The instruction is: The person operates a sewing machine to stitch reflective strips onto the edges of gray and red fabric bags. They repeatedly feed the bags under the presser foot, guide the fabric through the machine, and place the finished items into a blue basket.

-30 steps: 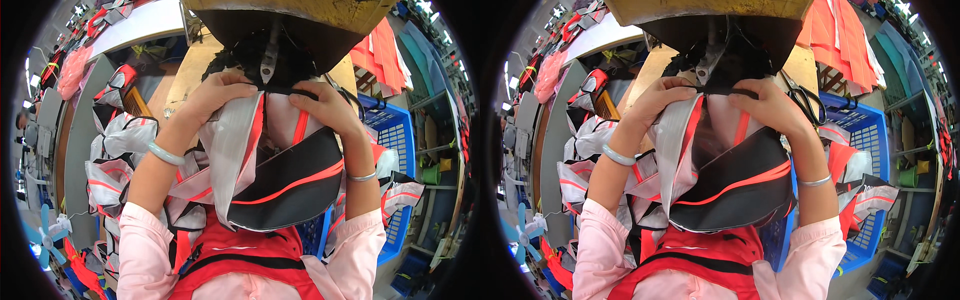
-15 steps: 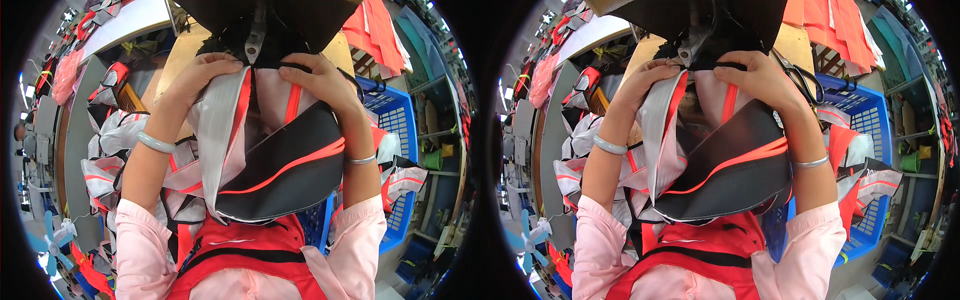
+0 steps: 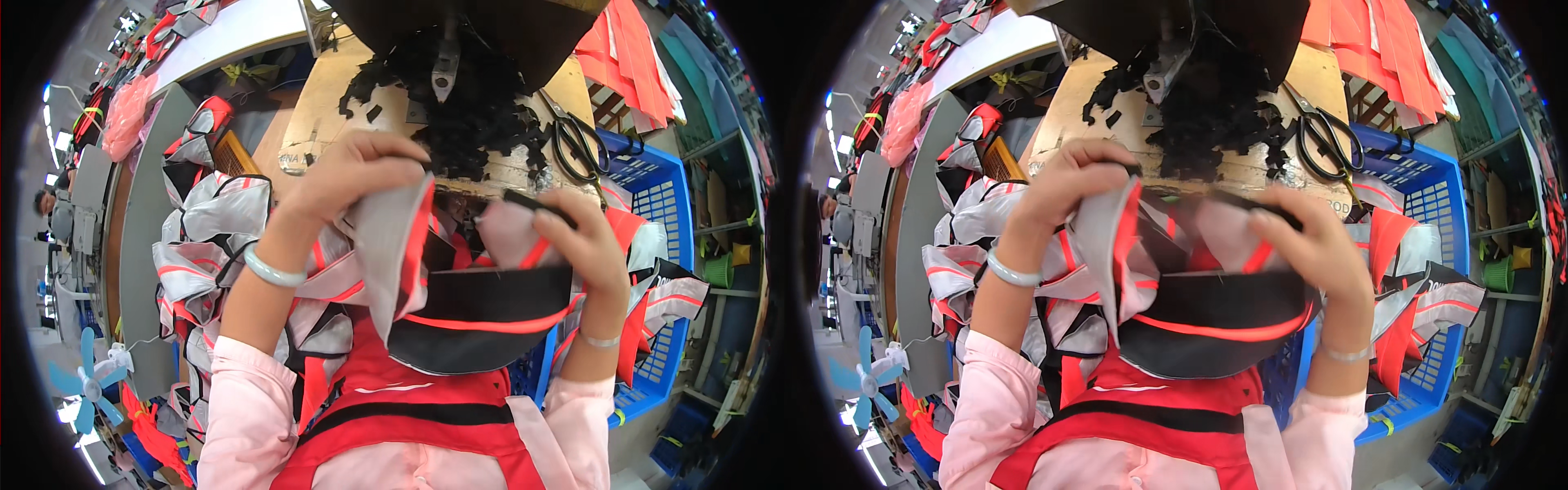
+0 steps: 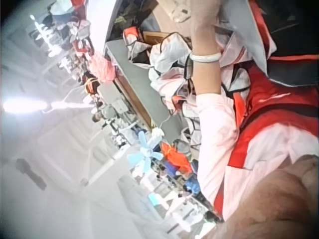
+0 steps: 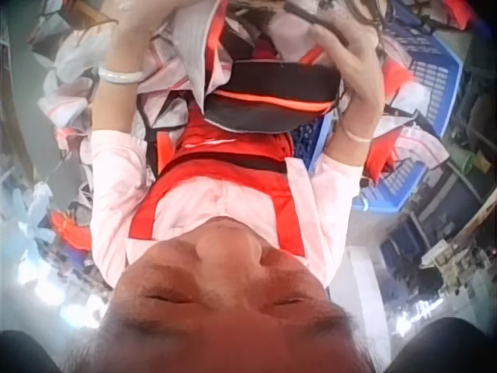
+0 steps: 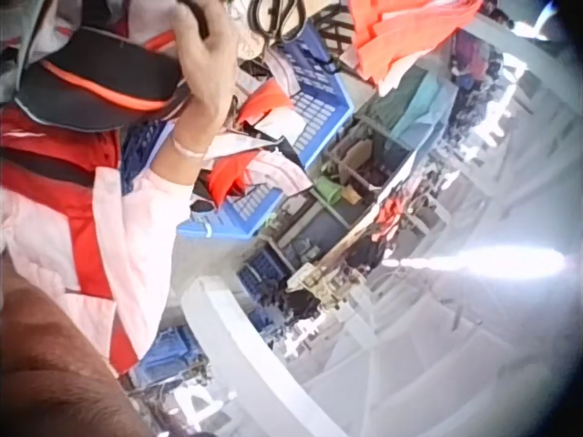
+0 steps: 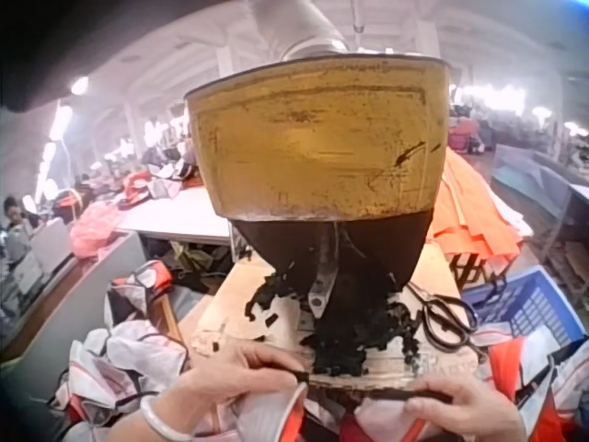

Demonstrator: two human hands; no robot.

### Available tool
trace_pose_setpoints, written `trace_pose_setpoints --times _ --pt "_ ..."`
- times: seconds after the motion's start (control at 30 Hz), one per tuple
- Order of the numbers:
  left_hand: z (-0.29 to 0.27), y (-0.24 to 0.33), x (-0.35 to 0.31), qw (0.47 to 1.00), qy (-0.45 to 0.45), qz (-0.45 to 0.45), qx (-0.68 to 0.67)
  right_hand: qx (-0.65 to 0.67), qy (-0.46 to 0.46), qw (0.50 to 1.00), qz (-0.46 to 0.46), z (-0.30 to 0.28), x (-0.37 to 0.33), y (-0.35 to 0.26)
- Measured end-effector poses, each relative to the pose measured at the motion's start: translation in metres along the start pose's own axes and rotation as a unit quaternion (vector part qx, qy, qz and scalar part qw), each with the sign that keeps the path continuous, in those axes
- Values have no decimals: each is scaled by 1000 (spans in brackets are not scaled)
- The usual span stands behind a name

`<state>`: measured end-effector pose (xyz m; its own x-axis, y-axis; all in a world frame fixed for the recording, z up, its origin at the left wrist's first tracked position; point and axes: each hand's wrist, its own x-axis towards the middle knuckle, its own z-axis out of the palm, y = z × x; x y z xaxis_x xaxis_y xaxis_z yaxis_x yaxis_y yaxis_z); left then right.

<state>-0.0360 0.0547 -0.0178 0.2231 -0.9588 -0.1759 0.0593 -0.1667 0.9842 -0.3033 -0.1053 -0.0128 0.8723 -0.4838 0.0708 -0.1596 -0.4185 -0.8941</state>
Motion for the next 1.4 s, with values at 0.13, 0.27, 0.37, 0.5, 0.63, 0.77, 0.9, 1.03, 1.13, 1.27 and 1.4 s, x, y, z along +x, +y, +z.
trace_pose_setpoints --times 0.13,0.27,0.37,0.5,0.63,0.77,0.9,1.03,1.13,1.27,1.4 --pt "28 -12 -24 997 -75 -14 -34 67 102 985 119 -5 -92 18" --pt "47 -26 -42 994 -92 -35 -44 61 543 823 158 -23 -190 46" --pt "55 -29 -52 992 -105 -32 -62 -295 590 745 102 -92 -264 32" --pt "67 -29 -67 996 -87 19 12 -282 623 727 -60 -195 -306 -10" --pt "95 -30 -92 981 -120 92 124 70 671 738 -26 -356 -349 43" --pt "114 -35 -97 951 -153 174 207 142 688 708 -69 -440 -344 74" --pt "135 -31 -105 947 -113 181 241 -499 689 526 4 -299 -225 83" --pt "132 -50 -104 953 -89 177 228 -542 286 789 29 -88 -198 154" --pt "133 -50 -100 961 -92 162 206 -478 133 852 168 43 -223 179" --pt "136 -50 -98 959 -97 151 220 -384 78 853 344 22 -259 273" --pt "143 -47 -98 952 -65 165 250 -485 101 797 346 -3 -298 346"
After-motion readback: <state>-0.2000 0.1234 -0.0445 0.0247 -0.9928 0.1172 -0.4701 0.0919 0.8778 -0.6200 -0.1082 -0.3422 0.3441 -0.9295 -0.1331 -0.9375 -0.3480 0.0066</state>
